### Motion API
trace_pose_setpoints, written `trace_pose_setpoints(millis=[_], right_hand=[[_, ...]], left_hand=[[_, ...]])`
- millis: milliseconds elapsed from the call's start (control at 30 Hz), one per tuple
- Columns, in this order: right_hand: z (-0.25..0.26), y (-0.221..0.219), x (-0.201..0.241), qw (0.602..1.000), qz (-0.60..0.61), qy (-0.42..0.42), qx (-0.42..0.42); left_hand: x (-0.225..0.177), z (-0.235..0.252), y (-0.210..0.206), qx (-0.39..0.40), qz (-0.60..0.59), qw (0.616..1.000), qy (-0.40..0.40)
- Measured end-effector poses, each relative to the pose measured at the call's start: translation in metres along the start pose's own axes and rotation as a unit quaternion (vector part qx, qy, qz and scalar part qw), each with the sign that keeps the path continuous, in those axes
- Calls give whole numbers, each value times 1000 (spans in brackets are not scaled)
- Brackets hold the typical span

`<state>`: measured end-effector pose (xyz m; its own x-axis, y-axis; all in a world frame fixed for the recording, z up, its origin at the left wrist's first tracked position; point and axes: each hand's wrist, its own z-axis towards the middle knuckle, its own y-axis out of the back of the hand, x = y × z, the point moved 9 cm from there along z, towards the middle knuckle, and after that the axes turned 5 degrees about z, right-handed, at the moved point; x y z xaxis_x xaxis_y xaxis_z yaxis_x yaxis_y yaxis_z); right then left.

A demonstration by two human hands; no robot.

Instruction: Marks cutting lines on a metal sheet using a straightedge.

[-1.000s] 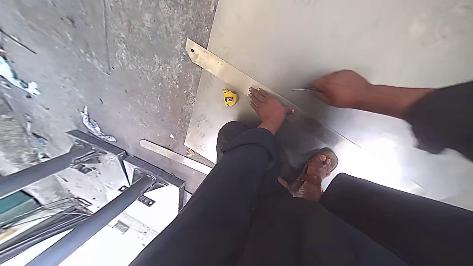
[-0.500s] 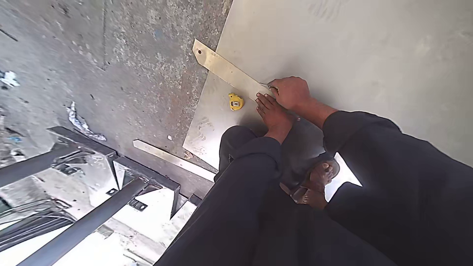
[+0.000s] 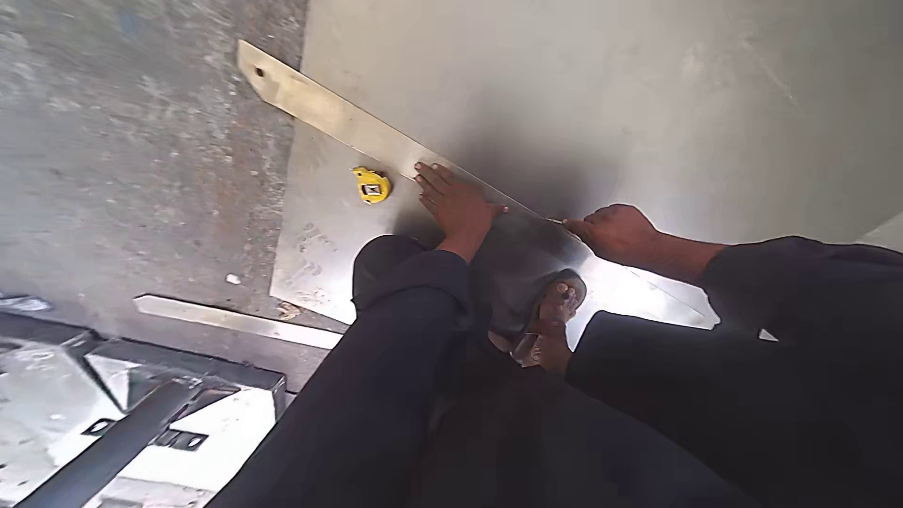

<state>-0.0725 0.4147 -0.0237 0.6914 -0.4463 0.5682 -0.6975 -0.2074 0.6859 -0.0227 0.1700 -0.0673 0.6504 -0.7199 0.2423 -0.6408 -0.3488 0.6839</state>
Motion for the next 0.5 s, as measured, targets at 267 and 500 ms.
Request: trace_pose_setpoints(millis=[267, 500], right_hand=[[-110, -48, -24, 997, -23, -6, 69], [-157, -63, -37, 983, -31, -57, 169]], left_hand=[[4, -1, 1, 12, -11, 1000, 3], [2, -2, 0, 20, -6, 1000, 7]])
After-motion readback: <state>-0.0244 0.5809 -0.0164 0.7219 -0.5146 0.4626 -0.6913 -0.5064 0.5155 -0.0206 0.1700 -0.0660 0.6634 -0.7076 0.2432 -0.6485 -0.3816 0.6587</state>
